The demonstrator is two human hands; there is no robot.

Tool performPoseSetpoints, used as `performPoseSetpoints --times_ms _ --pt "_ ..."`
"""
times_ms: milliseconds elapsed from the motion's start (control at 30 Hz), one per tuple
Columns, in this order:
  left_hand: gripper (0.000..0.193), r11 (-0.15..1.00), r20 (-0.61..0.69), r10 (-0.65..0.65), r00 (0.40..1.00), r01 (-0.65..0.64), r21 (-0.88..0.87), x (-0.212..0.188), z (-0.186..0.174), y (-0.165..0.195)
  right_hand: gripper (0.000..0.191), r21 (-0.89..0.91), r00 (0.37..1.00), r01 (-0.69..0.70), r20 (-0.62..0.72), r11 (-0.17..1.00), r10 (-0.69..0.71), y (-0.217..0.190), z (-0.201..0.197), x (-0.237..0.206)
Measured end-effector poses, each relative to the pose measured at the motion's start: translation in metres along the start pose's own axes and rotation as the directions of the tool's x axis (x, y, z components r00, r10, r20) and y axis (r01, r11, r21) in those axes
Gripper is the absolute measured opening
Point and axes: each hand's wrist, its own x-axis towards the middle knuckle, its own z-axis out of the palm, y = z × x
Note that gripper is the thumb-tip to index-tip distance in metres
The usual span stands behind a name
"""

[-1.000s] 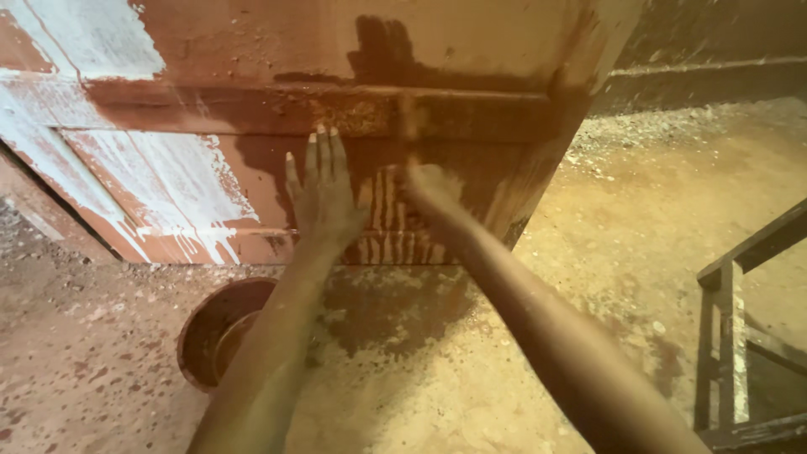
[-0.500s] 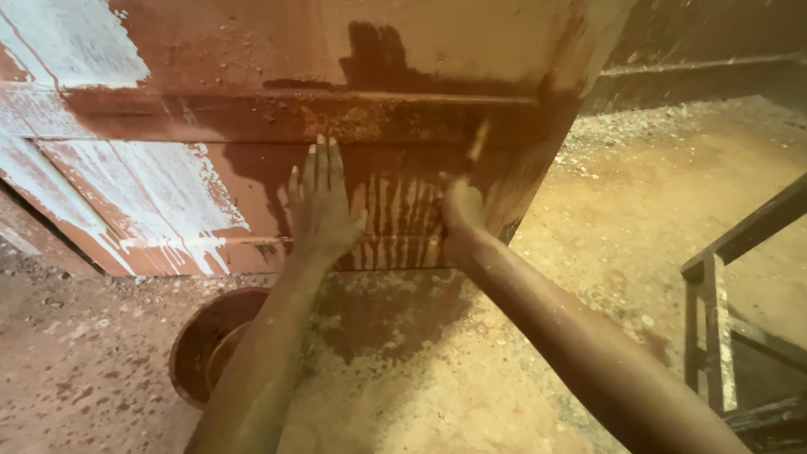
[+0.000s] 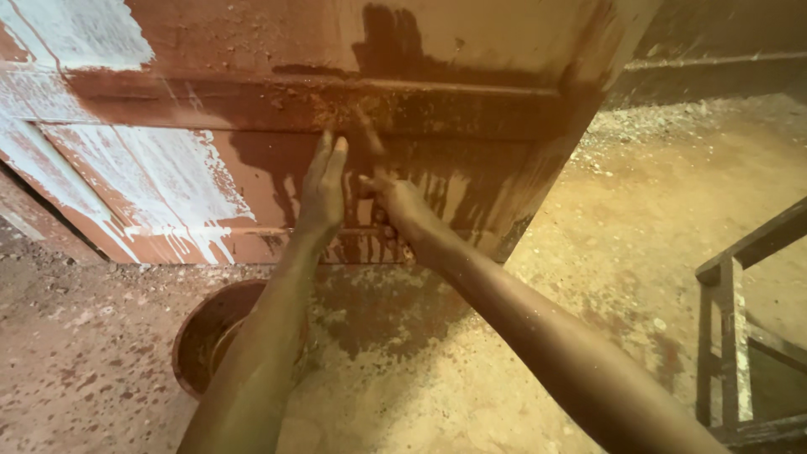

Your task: The person paints a wooden door panel with reddish-brown paint, using a brush dipped in a bowl of paint on the floor. They hold the door steady with one hand while brushing the rails and stiles, working across different sections of the door.

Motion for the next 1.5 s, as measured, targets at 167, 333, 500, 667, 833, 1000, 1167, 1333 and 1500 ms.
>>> performPoseSetpoints --times_ms 167,333,500,667,833,1000,1167,1333,1500 --pt "0.075 0.993 0.042 -0.078 0.996 0.074 0.088 -0.002 0.004 -0.002 0.034 0.130 0.989 -0.040 -0.133 0.991 0.057 -0.004 -0.018 -0.007" --pt "0.079 0.995 0.046 0.027 0.999 -0.031 0.097 0.000 0.008 -0.003 0.033 0.376 0.921 0.038 -0.372 0.926 0.113 0.015 -0.037 -0.002" --pt "0.079 0.997 0.059 0.031 0.998 -0.035 0.070 0.003 0.012 -0.004 0.034 0.499 0.869 0.086 -0.461 0.862 0.179 0.014 -0.050 0.000" --pt "0.080 0.995 0.047 -0.001 0.999 -0.003 0.097 0.009 0.023 -0.013 0.038 0.310 0.958 0.025 -0.279 0.950 0.066 -0.004 -0.043 -0.002" --pt "0.083 0.959 0.063 0.177 0.982 -0.186 0.212 0.011 0.030 -0.025 0.043 0.012 0.997 0.016 -0.074 1.000 -0.015 -0.015 -0.022 -0.013" --pt "0.084 0.989 0.051 0.024 0.998 -0.031 0.145 0.011 0.029 -0.021 0.044 0.058 0.992 -0.044 -0.114 0.997 0.051 -0.019 -0.042 -0.021" --pt "0.087 0.987 0.045 0.044 0.998 -0.051 0.155 0.006 0.034 -0.008 0.045 0.395 0.811 0.057 -0.554 0.917 0.188 -0.002 -0.089 -0.011" --pt "0.089 0.992 0.089 0.022 0.996 -0.032 0.118 0.005 0.048 0.000 0.043 0.535 0.829 0.163 -0.530 0.829 0.179 0.005 -0.118 0.005" --pt "0.088 0.983 0.094 0.039 0.995 -0.055 0.175 0.008 0.057 -0.002 0.043 0.272 0.965 -0.028 -0.245 0.962 0.097 -0.005 -0.086 0.003"
